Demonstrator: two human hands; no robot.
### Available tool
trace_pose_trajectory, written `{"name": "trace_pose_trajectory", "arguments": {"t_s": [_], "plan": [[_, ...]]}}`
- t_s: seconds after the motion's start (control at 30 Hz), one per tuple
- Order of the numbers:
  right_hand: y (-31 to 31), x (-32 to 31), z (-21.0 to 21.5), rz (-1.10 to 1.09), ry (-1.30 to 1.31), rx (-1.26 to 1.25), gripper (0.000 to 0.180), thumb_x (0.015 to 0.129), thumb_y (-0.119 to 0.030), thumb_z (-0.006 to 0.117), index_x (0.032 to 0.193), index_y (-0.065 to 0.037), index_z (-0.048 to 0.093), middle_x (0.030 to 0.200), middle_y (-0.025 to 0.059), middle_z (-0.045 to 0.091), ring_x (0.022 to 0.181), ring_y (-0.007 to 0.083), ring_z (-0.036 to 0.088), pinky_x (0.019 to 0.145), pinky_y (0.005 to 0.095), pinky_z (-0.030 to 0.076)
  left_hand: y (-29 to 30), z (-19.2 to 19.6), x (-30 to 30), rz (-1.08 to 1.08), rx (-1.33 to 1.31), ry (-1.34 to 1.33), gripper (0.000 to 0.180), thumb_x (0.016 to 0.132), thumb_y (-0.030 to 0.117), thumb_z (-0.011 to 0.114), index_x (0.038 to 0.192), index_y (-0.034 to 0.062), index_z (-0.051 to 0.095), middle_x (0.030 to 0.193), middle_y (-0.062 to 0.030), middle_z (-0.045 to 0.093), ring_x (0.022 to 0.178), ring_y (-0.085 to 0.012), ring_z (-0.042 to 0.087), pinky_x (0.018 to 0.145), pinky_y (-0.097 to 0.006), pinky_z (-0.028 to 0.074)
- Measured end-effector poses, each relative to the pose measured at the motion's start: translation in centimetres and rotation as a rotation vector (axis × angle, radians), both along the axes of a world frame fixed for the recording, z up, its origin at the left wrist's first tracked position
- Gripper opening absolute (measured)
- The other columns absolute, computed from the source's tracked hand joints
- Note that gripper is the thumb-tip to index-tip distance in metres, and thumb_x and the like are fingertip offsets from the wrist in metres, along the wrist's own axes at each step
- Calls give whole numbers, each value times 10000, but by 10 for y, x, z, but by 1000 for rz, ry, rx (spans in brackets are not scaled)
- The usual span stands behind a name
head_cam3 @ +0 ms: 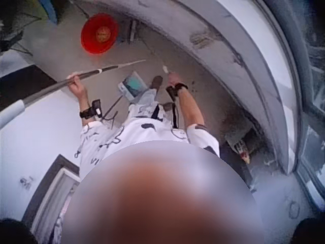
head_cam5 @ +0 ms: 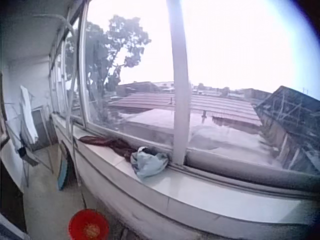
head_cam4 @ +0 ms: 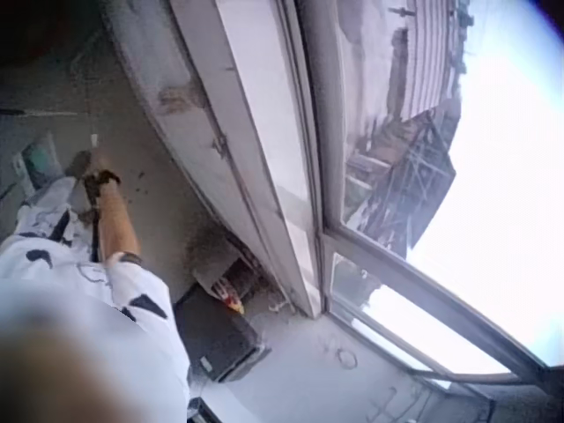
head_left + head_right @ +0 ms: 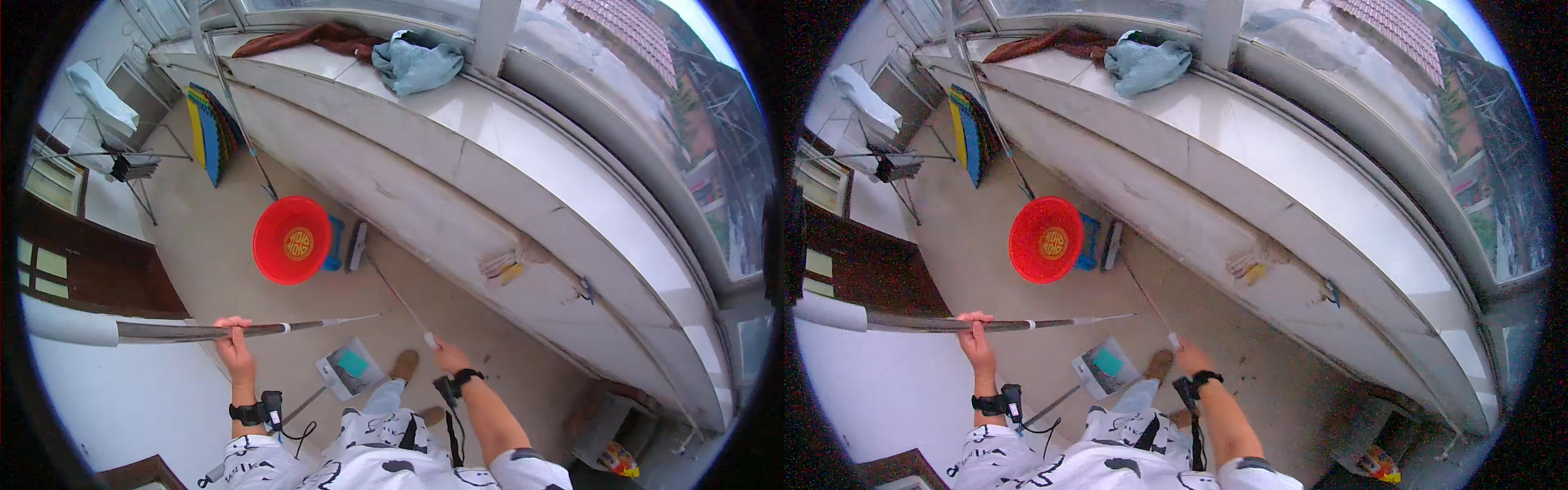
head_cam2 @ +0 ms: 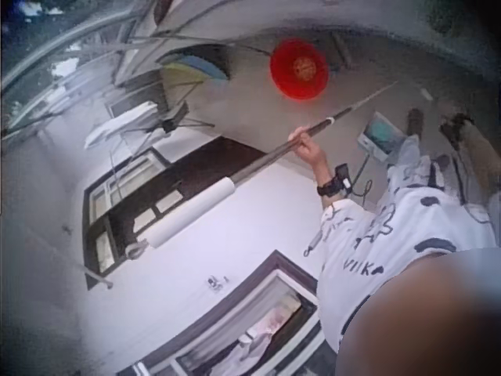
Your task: Cleaning a balcony using a broom and dustpan.
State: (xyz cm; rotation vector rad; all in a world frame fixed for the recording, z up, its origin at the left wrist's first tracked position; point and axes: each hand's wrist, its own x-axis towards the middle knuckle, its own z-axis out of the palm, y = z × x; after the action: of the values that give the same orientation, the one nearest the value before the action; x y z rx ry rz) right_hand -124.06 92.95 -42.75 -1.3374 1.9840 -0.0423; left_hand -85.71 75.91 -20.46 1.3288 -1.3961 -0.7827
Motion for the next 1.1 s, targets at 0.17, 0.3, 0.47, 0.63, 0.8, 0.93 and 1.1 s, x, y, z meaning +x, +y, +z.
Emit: {"name": "trace_pose_trajectory", "arguments": {"t_s": [0.17, 0.3, 0.47, 0.63, 0.8, 0.93, 1.1], "plan": [[8, 12, 2, -318, -363, 348, 464, 813, -239, 470, 1263, -152, 399, 723, 98, 574, 540, 161, 524, 501, 308, 432, 9, -1, 13, 12, -7, -58, 56, 870, 53, 398, 923, 52, 380, 841, -72, 504, 815, -160, 511, 780, -297, 415], [144, -16, 6, -432, -327, 260, 429, 831, -244, 449, 1248, -146, 420, 685, 45, 553, 536, 123, 507, 509, 285, 442, -1, -13, 12, -25, 31, -119, 54, 882, 87, 406, 896, 40, 430, 889, -85, 511, 816, -167, 521, 770, -311, 427], [253, -18, 133, -866, -372, 500, 452, 846, -217, 471, 1285, -170, 375, 738, 22, 533, 565, 109, 506, 481, 263, 439, -12, -17, -3, -71, 62, -87, 54, 877, 77, 415, 914, 42, 433, 905, -80, 520, 849, -163, 516, 810, -314, 414], [322, 3, 225, -1065, -280, 496, 440, 848, -194, 488, 1267, -102, 390, 827, 54, 557, 646, 127, 530, 564, 271, 447, -36, -19, -25, -208, 84, -111, 84, 868, 70, 422, 909, 27, 482, 891, -66, 519, 854, -158, 502, 804, -292, 392], [412, 7, 210, -1008, -210, 274, 464, 817, -186, 548, 1223, 1, 421, 1010, 125, 588, 835, 174, 552, 761, 272, 428, -86, -29, -92, -381, 55, -180, 98, 875, 97, 431, 896, 25, 494, 861, -58, 515, 831, -150, 499, 776, -265, 392], [407, 28, 253, -852, -164, 547, 406, 830, -398, 474, 1015, -40, 526, 768, 245, 590, 704, 336, 599, 595, 464, 440, -129, -47, -132, -396, 95, -77, 146, 880, 154, 452, 887, 16, 500, 812, -72, 533, 771, -173, 532, 720, -283, 416], [339, 20, 247, -908, -182, 484, 506, 793, -446, 523, 1085, -34, 506, 864, 255, 590, 760, 298, 608, 653, 427, 454, -174, -90, -169, -408, 179, -259, 338, 861, 278, 482, 1014, -21, 447, 856, -175, 576, 808, -285, 568, 719, -342, 436]]}}
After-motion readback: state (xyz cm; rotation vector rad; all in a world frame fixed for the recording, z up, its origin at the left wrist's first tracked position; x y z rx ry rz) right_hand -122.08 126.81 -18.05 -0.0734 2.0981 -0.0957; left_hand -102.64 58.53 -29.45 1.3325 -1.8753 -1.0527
